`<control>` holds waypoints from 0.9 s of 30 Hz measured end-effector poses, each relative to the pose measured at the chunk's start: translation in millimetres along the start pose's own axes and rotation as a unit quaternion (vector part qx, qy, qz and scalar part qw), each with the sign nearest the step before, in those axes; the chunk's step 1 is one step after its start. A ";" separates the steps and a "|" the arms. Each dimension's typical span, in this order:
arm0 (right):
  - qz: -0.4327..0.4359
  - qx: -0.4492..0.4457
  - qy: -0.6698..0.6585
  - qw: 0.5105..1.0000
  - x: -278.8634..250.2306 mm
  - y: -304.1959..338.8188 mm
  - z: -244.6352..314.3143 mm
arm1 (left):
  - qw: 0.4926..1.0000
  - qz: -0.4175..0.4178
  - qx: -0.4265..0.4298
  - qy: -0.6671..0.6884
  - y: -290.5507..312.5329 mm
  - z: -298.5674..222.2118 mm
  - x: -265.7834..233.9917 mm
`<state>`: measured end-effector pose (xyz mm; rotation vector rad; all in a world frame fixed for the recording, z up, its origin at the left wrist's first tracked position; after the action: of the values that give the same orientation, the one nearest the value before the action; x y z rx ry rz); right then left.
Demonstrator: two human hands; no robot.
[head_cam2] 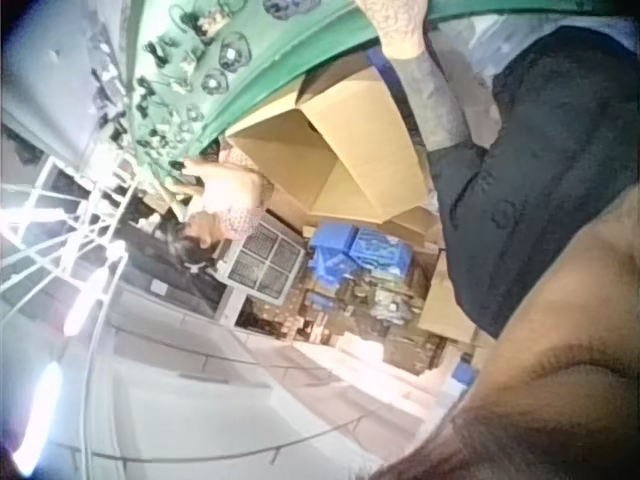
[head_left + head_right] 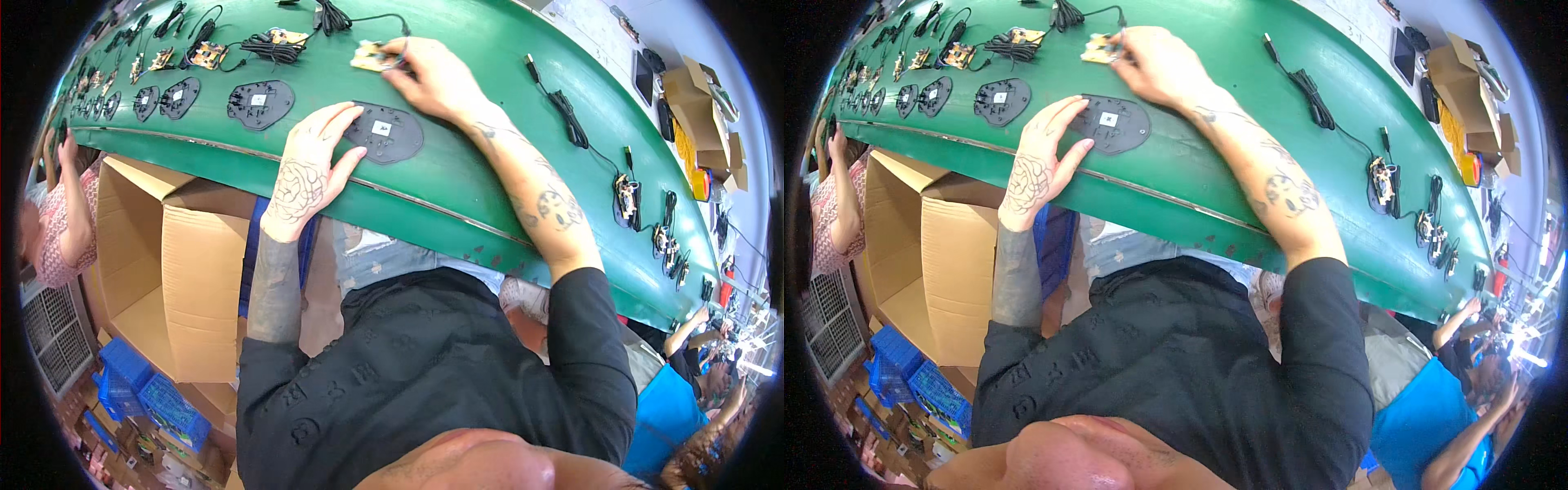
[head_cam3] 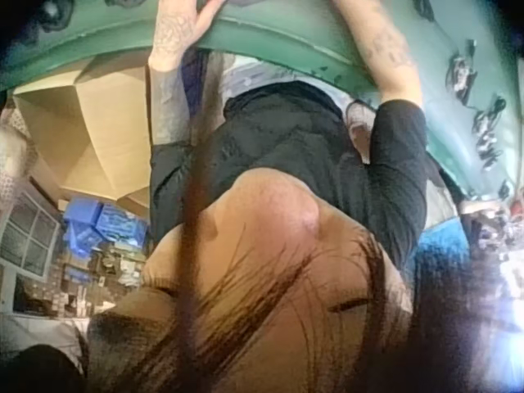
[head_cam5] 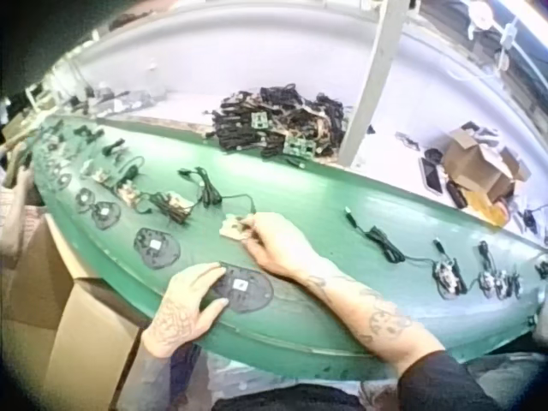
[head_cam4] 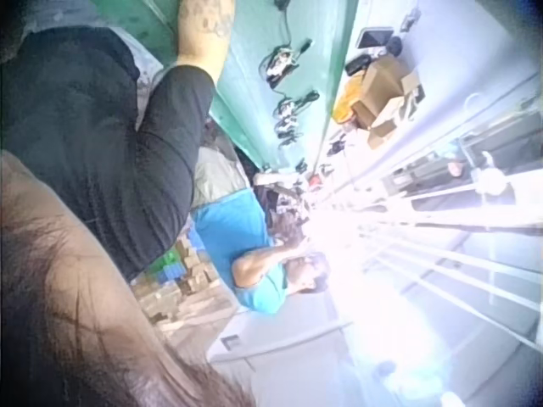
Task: The person assembles computer mice by taking circuit boards with attached cables and fitting them onto mouse base plates along a conveyor belt by hand.
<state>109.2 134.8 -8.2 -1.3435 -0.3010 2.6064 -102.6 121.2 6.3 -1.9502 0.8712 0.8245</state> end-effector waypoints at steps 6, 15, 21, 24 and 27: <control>-0.062 0.145 0.130 0.979 -97.1 95.6 -51.4 | 0.999 0.012 0.042 0.005 -22.4 -44.7 35.5; -0.134 0.362 -0.228 0.894 -145.2 171.0 -80.1 | 0.996 -0.039 0.076 0.018 -56.5 -98.2 62.1; 0.141 0.207 -0.505 0.826 -132.3 168.2 -24.0 | 0.978 0.014 0.184 0.098 -107.0 -126.4 43.5; 0.157 0.270 -0.411 0.856 -133.7 165.7 -22.0 | 0.976 0.069 0.140 0.150 -108.0 -124.3 46.7; 0.089 0.307 -0.428 0.846 -129.7 163.0 -31.8 | 0.976 0.071 0.018 0.206 -99.7 -102.7 49.4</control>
<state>196.3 -52.9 31.3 0.0402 0.5407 2.8917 27.8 60.6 53.8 -2.0806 1.2719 0.4811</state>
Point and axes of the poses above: each hand's wrist, its own y-axis away from the middle knuckle, its own x-axis out of the palm, z = x × y, the point moved 5 cm from there along -y, towards the middle knuckle, and after that the axes turned 10 degrees about x, right-handed, at the moved point
